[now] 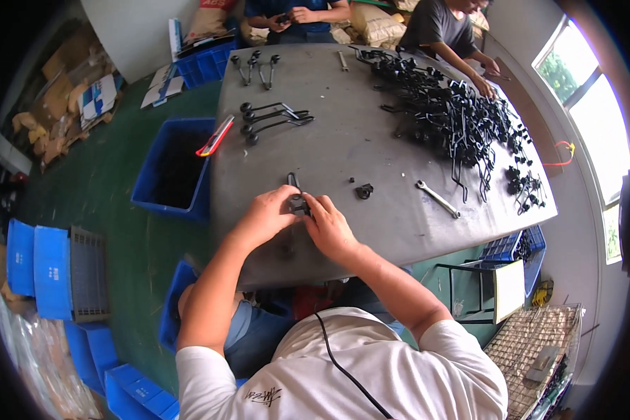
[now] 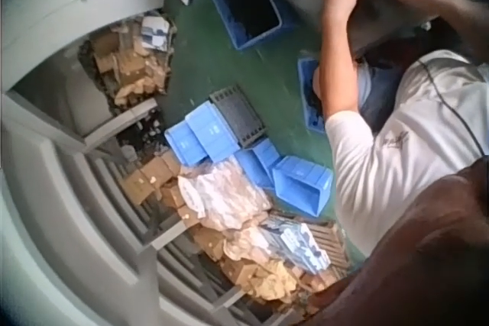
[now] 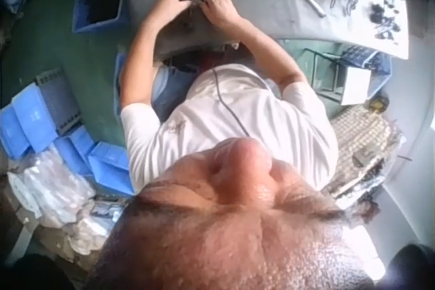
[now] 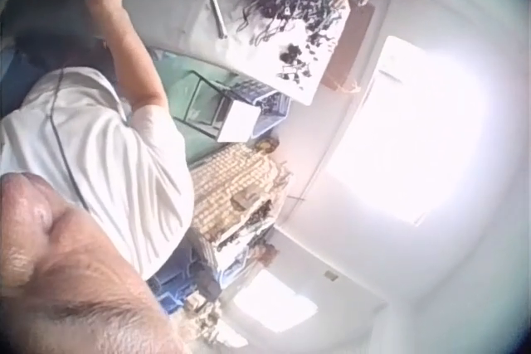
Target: Assembling small black mechanical components at a workbench.
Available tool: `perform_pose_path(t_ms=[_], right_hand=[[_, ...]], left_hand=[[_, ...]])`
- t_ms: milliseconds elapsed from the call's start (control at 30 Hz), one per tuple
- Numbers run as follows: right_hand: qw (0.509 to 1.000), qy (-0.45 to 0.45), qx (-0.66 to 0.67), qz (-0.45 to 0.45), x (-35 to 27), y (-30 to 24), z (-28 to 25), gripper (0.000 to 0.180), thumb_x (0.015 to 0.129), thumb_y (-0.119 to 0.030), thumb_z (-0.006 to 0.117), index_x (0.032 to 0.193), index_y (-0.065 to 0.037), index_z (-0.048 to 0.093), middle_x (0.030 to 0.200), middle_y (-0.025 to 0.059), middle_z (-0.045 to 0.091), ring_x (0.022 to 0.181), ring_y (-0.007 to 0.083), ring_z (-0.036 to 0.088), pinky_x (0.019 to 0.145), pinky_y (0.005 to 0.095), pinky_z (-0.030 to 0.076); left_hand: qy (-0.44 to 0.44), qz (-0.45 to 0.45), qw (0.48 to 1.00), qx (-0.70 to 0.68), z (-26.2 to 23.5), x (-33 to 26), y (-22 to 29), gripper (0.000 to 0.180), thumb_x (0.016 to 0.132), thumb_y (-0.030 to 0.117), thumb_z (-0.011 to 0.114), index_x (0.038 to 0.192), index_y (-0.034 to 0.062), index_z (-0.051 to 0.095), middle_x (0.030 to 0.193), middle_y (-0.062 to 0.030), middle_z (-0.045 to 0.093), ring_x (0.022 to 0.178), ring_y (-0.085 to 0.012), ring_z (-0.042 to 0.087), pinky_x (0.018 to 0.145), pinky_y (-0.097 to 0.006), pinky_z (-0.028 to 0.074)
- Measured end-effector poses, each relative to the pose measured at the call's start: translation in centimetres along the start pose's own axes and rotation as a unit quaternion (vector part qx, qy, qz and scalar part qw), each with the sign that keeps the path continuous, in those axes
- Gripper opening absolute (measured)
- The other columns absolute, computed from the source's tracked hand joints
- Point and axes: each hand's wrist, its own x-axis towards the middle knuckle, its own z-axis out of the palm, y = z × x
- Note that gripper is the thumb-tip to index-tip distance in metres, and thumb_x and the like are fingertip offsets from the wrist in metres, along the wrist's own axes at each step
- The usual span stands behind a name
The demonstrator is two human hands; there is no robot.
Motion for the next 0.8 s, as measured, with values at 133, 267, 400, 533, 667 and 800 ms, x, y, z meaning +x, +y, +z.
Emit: perform_pose_path(t_ms=[133,267,400,533,667,800], right_hand=[[0.979,0.054,-0.193,-0.021,0.4,2.1,-6.3,0.044,0.084,-0.023,0.072,0.125,-0.011,0.062,0.113,0.0111,0.057,0.102,0.0304,0.059,0.087,0.0417,0.049],[0.971,-0.023,-0.238,0.027,-0.7,8.7,-8.9,0.034,0.088,-0.018,0.068,0.119,-0.006,0.063,0.108,0.0124,0.058,0.099,0.0318,0.060,0.084,0.0435,0.051],[0.974,-0.002,-0.227,-0.025,1.2,9.4,-10.1,0.020,0.092,-0.014,0.065,0.108,-0.004,0.068,0.094,0.0130,0.060,0.089,0.0341,0.063,0.081,0.0430,0.052],[0.993,0.050,-0.030,0.107,0.8,8.1,-9.8,0.020,0.097,-0.015,0.062,0.112,-0.003,0.068,0.094,0.0100,0.067,0.079,0.0248,0.066,0.075,0.0334,0.050],[0.894,-0.024,0.399,0.203,0.2,4.9,-7.3,0.023,0.102,-0.018,0.058,0.119,-0.003,0.063,0.093,-0.0009,0.062,0.080,0.0080,0.059,0.074,0.0252,0.046],[0.874,-0.036,0.429,0.225,0.7,3.2,-4.7,0.017,0.100,-0.012,0.059,0.114,-0.004,0.064,0.091,-0.0003,0.062,0.076,0.0078,0.057,0.071,0.0232,0.045]], left_hand=[[0.019,-0.003,1.000,0.014,-0.5,-0.6,0.2,0.046,0.077,0.011,0.081,0.117,0.0099,0.059,0.092,-0.0120,0.067,0.085,-0.0271,0.066,0.078,-0.038,0.052],[-0.045,-0.062,0.997,-0.002,-1.1,0.3,0.6,0.048,0.078,0.014,0.082,0.119,0.0098,0.058,0.089,-0.0069,0.065,0.082,-0.0192,0.063,0.076,-0.035,0.051],[-0.031,-0.049,0.998,-0.026,-1.2,-0.1,-0.4,0.048,0.078,0.016,0.083,0.119,0.0105,0.058,0.088,-0.0063,0.064,0.080,-0.0180,0.061,0.075,-0.034,0.050],[-0.032,-0.043,0.996,-0.064,-1.2,-0.2,-0.5,0.048,0.080,0.015,0.081,0.121,0.0116,0.057,0.085,-0.0045,0.061,0.077,-0.0157,0.057,0.074,-0.034,0.049],[-0.027,-0.032,0.996,-0.073,-0.8,-0.5,-0.9,0.047,0.082,0.013,0.080,0.122,0.0128,0.055,0.080,-0.0032,0.058,0.074,-0.0146,0.054,0.071,-0.034,0.048],[-0.024,-0.019,0.995,-0.092,-0.5,-0.6,-1.7,0.048,0.081,0.012,0.080,0.122,0.0134,0.055,0.078,-0.0035,0.058,0.072,-0.0154,0.055,0.069,-0.034,0.048]])
